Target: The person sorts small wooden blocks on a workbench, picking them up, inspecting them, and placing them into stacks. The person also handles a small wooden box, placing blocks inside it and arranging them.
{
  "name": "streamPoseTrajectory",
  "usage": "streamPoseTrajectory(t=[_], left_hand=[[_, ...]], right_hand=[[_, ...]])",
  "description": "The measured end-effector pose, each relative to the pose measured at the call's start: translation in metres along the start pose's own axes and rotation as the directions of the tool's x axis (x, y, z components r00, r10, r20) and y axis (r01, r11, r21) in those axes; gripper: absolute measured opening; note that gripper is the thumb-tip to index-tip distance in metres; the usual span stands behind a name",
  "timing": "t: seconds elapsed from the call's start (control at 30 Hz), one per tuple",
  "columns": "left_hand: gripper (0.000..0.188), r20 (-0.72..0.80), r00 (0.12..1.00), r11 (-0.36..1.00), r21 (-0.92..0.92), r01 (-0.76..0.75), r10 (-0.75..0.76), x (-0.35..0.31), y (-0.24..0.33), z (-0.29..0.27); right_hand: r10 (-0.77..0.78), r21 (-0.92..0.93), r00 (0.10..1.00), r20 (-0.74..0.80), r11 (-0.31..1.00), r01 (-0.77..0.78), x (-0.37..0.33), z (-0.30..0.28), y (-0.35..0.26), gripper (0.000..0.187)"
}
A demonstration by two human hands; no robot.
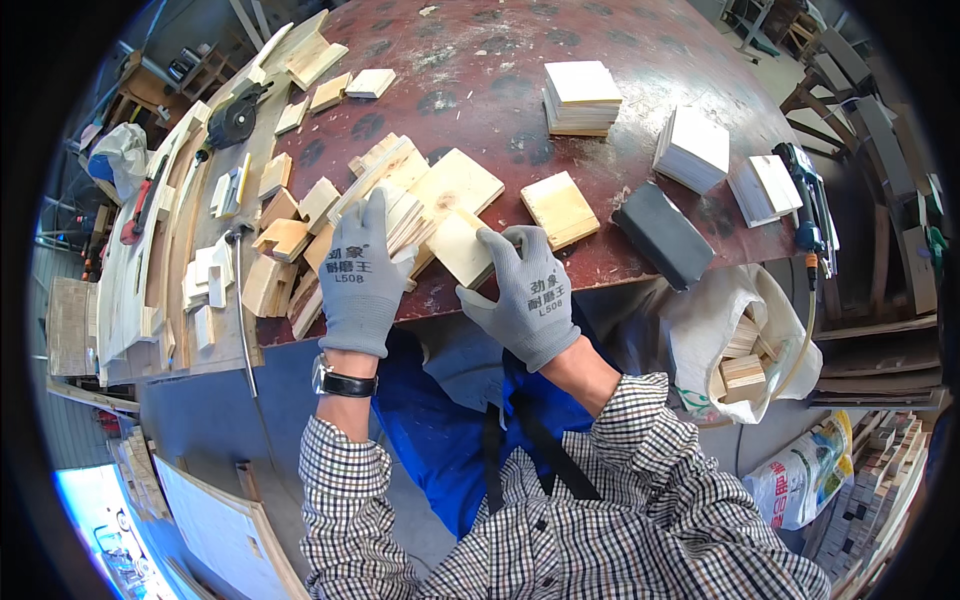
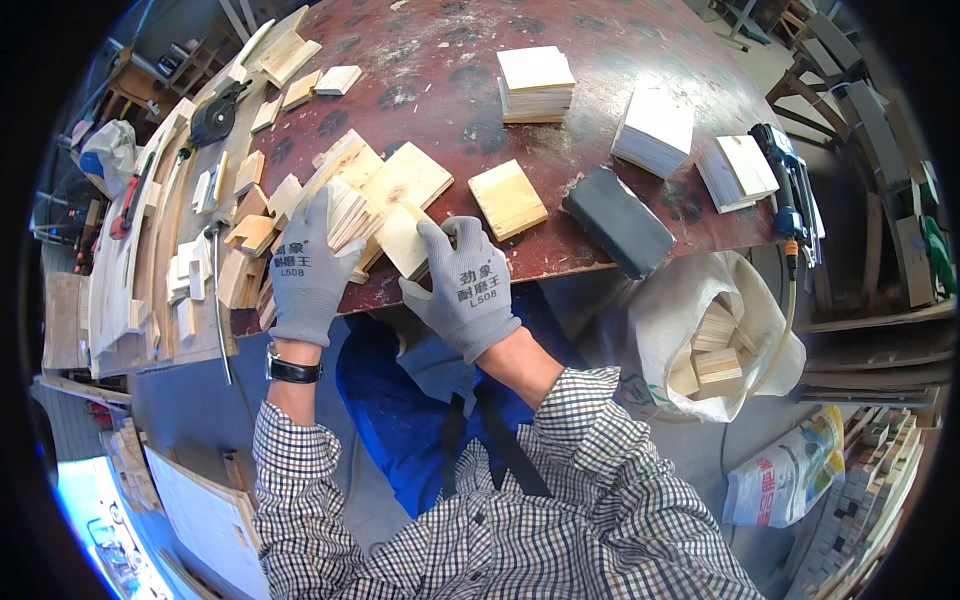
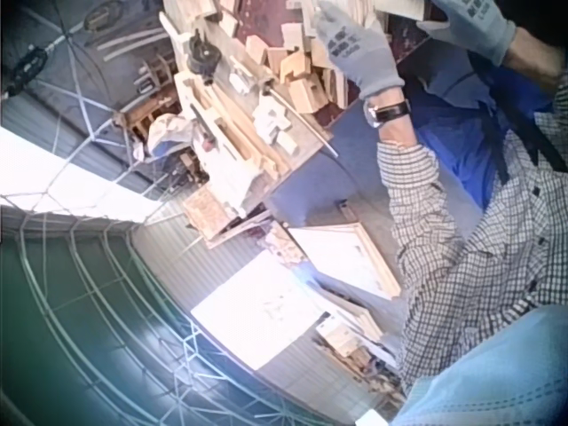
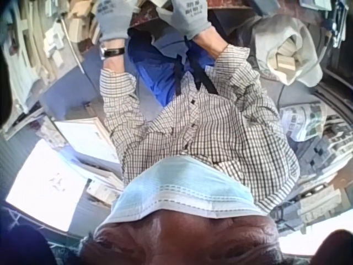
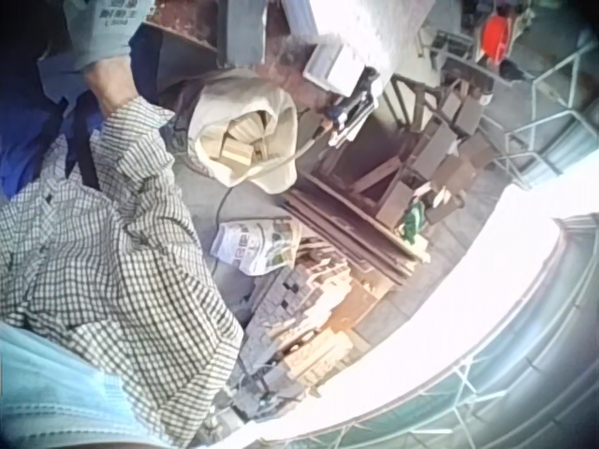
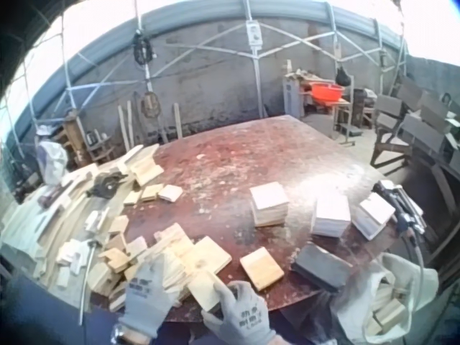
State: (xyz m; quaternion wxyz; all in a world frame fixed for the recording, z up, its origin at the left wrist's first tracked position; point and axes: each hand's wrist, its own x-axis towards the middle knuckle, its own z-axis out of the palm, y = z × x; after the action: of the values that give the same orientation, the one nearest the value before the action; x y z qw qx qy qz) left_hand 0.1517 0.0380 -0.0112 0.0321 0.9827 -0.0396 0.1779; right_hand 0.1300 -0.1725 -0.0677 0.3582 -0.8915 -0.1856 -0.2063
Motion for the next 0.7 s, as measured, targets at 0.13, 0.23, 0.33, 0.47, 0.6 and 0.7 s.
streamPoseTrajectory(t=[0.13,0.23,0.33,0.47,0.6,0.7], left_hand=[[0.074,-0.012,1.0,1.0,0.0,-0.013,0.013,-0.003,-0.002,0.001],[0.068,-0.034,0.999,0.999,-0.02,-0.041,0.041,-0.006,-0.001,-0.004],[0.058,-0.025,0.999,0.978,-0.205,-0.048,0.044,0.001,-0.001,-0.022],[0.043,-0.22,0.975,0.971,-0.23,-0.062,0.01,0.028,-0.028,-0.013],[0.052,0.06,0.991,0.956,-0.26,0.132,-0.12,0.045,-0.047,0.015],[0.059,0.218,0.968,0.915,-0.352,0.197,-0.125,0.05,-0.055,0.024]], right_hand=[[-0.072,0.067,0.996,0.052,0.995,0.068,0.002,0.015,0.0,0.078],[-0.07,0.115,0.995,0.066,0.992,0.062,0.0,0.025,-0.004,0.082],[-0.078,0.106,0.989,0.125,0.992,0.065,-0.001,0.016,0.0,0.083],[-0.136,0.165,0.97,0.202,0.981,0.103,0.003,0.004,0.008,0.088],[-0.03,0.216,0.954,0.299,0.976,-0.037,0.012,0.005,0.003,0.084],[-0.093,0.2,0.946,0.309,0.979,0.031,0.016,0.009,0.007,0.081]])
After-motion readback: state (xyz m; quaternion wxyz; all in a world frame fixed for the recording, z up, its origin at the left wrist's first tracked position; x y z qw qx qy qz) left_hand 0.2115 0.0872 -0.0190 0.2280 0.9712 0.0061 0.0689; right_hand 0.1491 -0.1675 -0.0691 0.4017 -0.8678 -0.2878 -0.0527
